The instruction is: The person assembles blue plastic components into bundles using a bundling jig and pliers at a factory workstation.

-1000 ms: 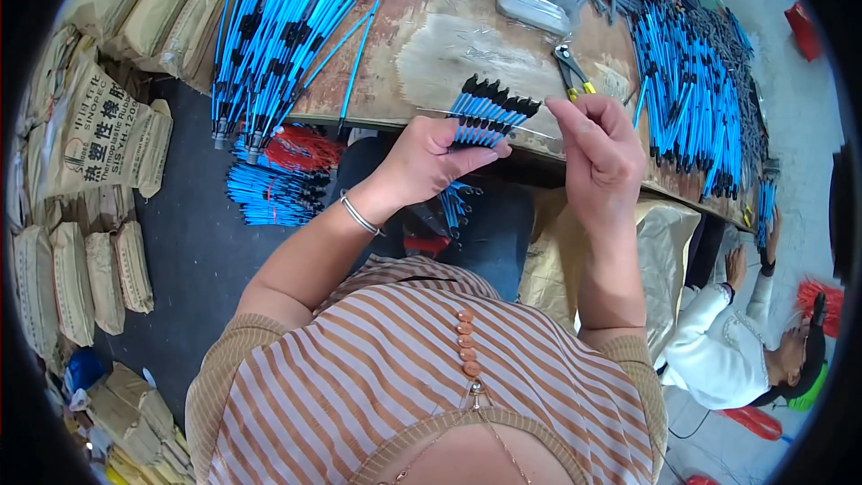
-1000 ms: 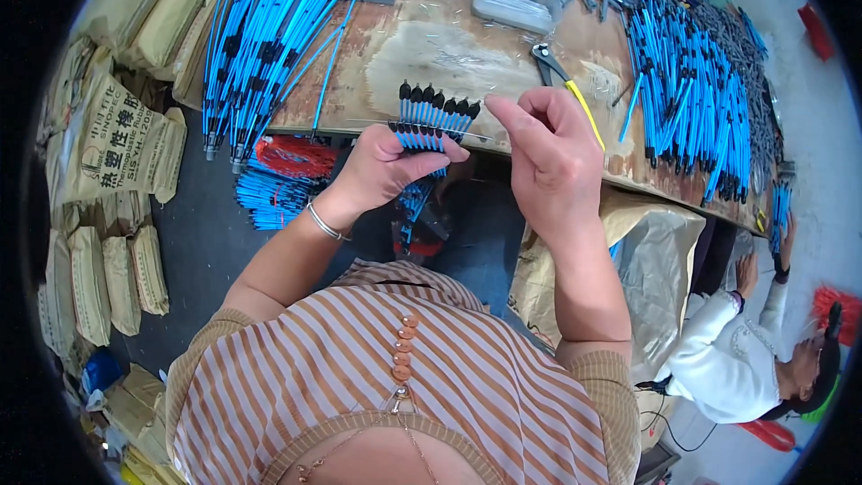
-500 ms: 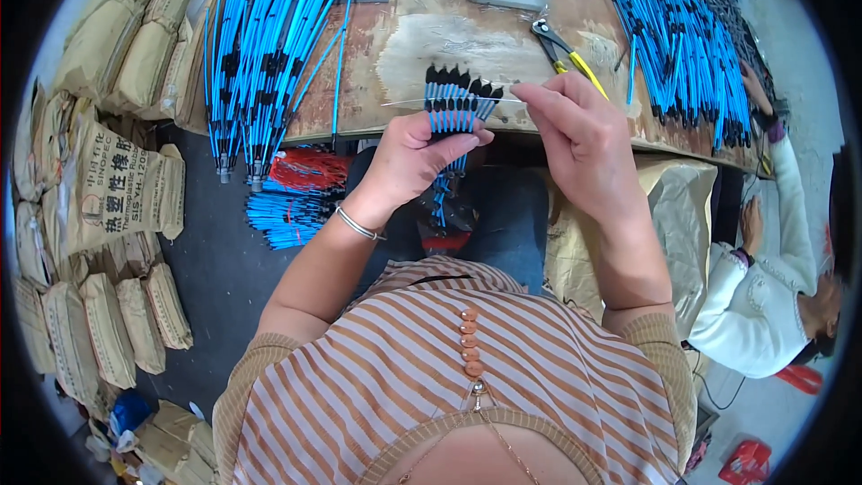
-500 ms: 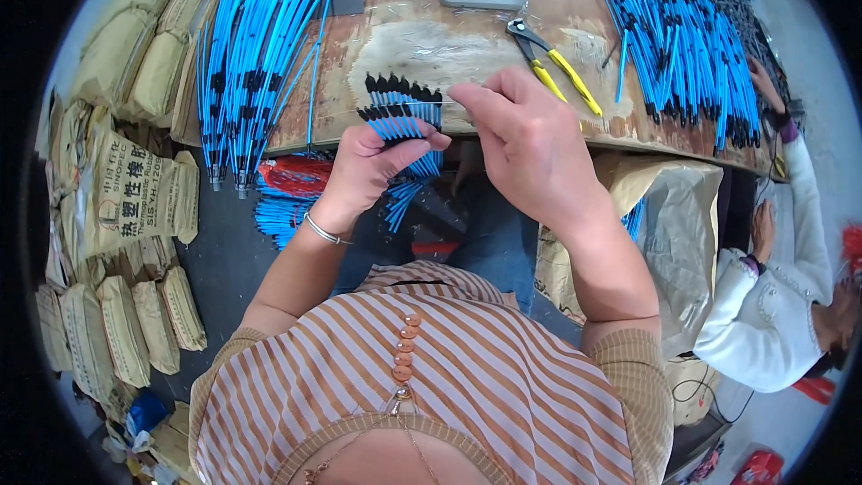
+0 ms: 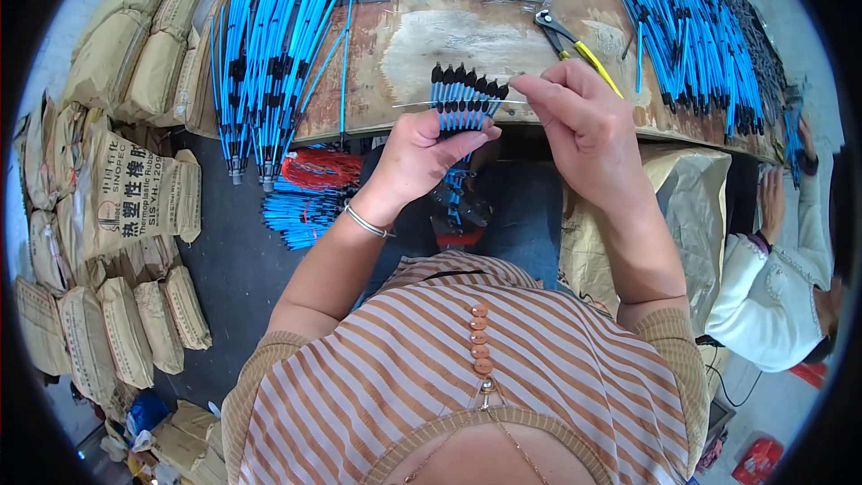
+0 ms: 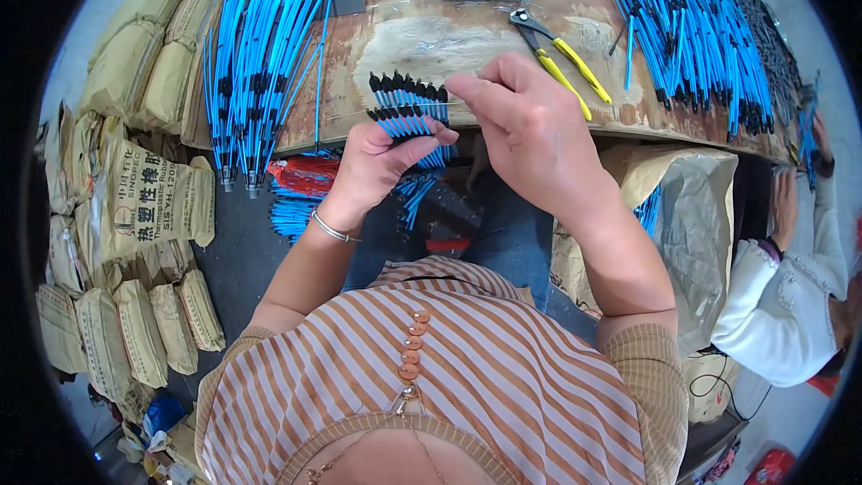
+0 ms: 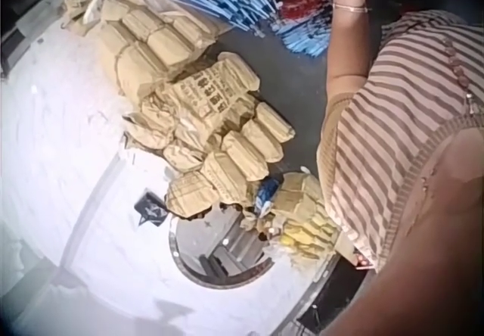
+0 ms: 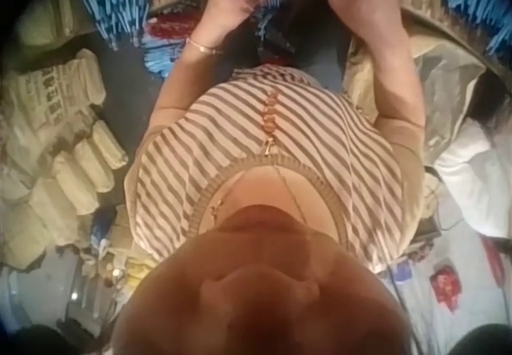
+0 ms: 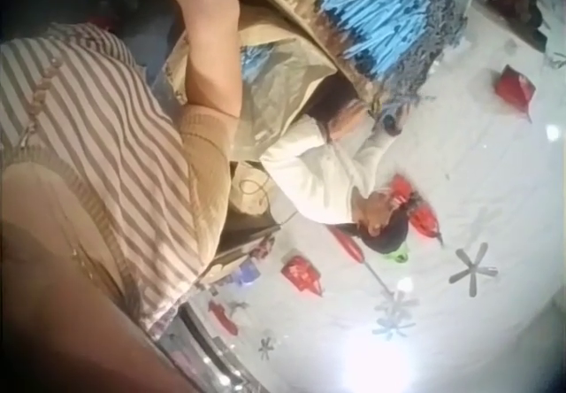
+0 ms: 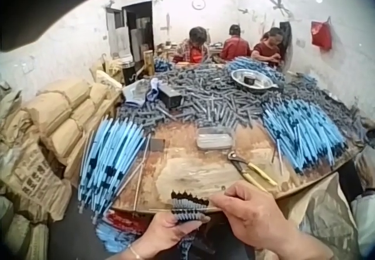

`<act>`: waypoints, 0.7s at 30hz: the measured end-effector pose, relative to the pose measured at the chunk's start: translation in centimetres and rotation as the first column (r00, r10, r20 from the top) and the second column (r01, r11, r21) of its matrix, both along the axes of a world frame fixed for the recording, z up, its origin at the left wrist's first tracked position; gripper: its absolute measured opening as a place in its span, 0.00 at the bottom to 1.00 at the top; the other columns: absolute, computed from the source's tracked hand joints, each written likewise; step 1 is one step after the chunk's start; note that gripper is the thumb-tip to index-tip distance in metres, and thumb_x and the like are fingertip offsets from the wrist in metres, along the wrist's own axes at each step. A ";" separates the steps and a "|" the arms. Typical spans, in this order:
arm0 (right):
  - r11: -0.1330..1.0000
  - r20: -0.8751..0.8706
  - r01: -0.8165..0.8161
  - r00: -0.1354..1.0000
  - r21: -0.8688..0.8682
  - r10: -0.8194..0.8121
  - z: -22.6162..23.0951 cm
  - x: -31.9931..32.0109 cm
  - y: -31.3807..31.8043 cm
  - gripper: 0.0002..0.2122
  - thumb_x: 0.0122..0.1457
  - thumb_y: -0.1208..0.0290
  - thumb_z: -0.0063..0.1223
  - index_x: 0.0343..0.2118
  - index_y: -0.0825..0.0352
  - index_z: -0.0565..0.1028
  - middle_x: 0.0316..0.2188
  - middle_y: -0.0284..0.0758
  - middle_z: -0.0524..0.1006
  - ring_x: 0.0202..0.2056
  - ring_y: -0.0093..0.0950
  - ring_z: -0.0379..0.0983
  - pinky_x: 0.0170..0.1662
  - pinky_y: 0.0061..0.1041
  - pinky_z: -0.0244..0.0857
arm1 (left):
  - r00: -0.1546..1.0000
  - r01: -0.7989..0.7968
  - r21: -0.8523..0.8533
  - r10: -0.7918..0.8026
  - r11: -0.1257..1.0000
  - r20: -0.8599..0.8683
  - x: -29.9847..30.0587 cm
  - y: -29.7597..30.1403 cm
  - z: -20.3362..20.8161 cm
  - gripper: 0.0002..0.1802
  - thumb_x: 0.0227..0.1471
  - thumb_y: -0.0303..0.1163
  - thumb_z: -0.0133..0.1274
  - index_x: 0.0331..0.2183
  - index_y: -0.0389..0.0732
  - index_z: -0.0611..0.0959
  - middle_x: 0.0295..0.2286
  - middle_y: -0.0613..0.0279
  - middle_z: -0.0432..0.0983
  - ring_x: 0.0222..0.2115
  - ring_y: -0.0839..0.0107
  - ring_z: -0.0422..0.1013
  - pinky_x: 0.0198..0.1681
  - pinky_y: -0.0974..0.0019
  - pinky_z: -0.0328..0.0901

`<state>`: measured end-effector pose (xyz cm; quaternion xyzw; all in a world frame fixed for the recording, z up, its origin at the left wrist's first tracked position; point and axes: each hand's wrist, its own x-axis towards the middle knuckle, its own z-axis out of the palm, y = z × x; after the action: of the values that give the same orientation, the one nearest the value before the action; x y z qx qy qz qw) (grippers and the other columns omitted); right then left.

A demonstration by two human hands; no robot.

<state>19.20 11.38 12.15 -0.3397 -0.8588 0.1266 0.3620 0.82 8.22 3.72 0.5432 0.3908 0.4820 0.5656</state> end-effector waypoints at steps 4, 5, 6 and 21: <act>0.997 -0.034 0.035 0.999 -0.075 -0.037 -0.1 -0.1 -0.1 0.09 0.48 0.85 0.50 0.33 0.68 0.75 0.23 0.36 0.71 0.25 0.28 0.69 0.29 0.22 0.62 | 1.000 0.003 0.003 -0.003 1.000 0.009 0.1 -0.1 0.2 0.09 0.48 0.21 0.52 0.35 0.35 0.79 0.31 0.62 0.77 0.33 0.78 0.71 0.39 0.73 0.65; 0.996 -0.073 0.032 0.997 -0.085 -0.039 -0.3 -0.3 -0.2 0.08 0.49 0.84 0.50 0.33 0.69 0.75 0.24 0.36 0.71 0.25 0.28 0.69 0.29 0.21 0.62 | 1.000 -0.001 -0.008 0.001 1.000 0.028 0.2 -0.3 0.3 0.08 0.48 0.21 0.52 0.34 0.34 0.79 0.31 0.61 0.77 0.33 0.78 0.70 0.39 0.73 0.65; 0.995 -0.112 0.030 0.993 -0.095 -0.041 -0.5 -0.5 -0.4 0.08 0.49 0.84 0.50 0.33 0.69 0.75 0.24 0.36 0.71 0.26 0.27 0.69 0.29 0.21 0.62 | 0.999 -0.005 -0.020 0.006 1.000 0.047 0.2 -0.3 0.4 0.08 0.48 0.21 0.51 0.34 0.33 0.79 0.31 0.60 0.77 0.33 0.78 0.70 0.39 0.73 0.65; 0.996 -0.044 -0.023 0.999 0.087 0.027 -0.4 -1.1 0.1 0.11 0.44 0.85 0.52 0.33 0.70 0.74 0.25 0.37 0.70 0.26 0.30 0.69 0.27 0.23 0.63 | 0.999 0.000 -0.033 0.001 0.999 0.040 0.2 -0.3 0.3 0.09 0.47 0.22 0.53 0.35 0.37 0.81 0.30 0.66 0.77 0.32 0.80 0.70 0.36 0.74 0.64</act>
<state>18.12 11.44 11.78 -0.3099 -0.8593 0.1015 0.3940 1.05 7.91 4.05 0.5239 0.3872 0.4864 0.5821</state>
